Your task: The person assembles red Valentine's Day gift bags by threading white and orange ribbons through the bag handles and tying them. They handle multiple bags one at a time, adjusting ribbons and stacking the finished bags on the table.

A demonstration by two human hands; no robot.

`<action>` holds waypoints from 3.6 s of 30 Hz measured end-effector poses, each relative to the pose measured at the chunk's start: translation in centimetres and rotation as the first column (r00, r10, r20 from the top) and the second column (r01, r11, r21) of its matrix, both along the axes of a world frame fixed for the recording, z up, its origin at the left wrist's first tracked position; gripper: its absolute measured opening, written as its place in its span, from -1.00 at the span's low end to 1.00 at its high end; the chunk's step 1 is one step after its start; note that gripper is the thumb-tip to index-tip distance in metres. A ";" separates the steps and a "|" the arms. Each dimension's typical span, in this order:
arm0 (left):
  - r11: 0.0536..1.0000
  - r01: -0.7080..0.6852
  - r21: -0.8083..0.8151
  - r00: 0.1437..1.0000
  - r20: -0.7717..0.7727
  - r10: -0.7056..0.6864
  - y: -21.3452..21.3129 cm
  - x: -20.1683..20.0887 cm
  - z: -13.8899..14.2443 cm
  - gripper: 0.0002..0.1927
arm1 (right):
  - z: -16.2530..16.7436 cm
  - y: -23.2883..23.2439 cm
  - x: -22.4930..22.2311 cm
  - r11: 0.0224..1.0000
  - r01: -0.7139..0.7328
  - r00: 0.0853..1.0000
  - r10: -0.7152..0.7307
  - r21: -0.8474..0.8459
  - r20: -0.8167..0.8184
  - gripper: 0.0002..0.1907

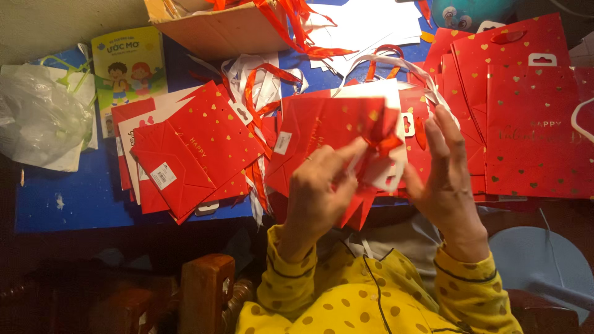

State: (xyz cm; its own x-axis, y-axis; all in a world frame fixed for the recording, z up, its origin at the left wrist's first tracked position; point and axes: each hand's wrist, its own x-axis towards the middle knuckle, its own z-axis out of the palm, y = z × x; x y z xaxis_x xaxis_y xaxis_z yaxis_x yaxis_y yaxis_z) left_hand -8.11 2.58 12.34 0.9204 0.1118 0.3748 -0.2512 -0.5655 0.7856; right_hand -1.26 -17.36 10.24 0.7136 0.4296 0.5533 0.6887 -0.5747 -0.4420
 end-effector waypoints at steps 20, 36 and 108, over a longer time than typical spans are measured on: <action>0.988 -0.152 0.010 0.975 0.163 0.148 -1.8 0.1 -1.9 -0.77 | -10.9 0.3 1.1 0.773 0.341 0.683 0.187 0.535 -0.706 -0.70; 0.757 0.003 0.653 0.966 -0.196 0.166 -5.0 4.2 -13.3 -0.15 | -7.4 -0.7 10.8 0.999 0.033 0.975 -0.029 0.014 -0.220 -0.58; 0.964 0.144 -0.223 0.932 -0.296 -0.208 -5.3 3.1 -9.9 -0.80 | -11.9 -3.8 2.4 0.147 0.503 0.583 0.670 0.852 -0.460 -0.91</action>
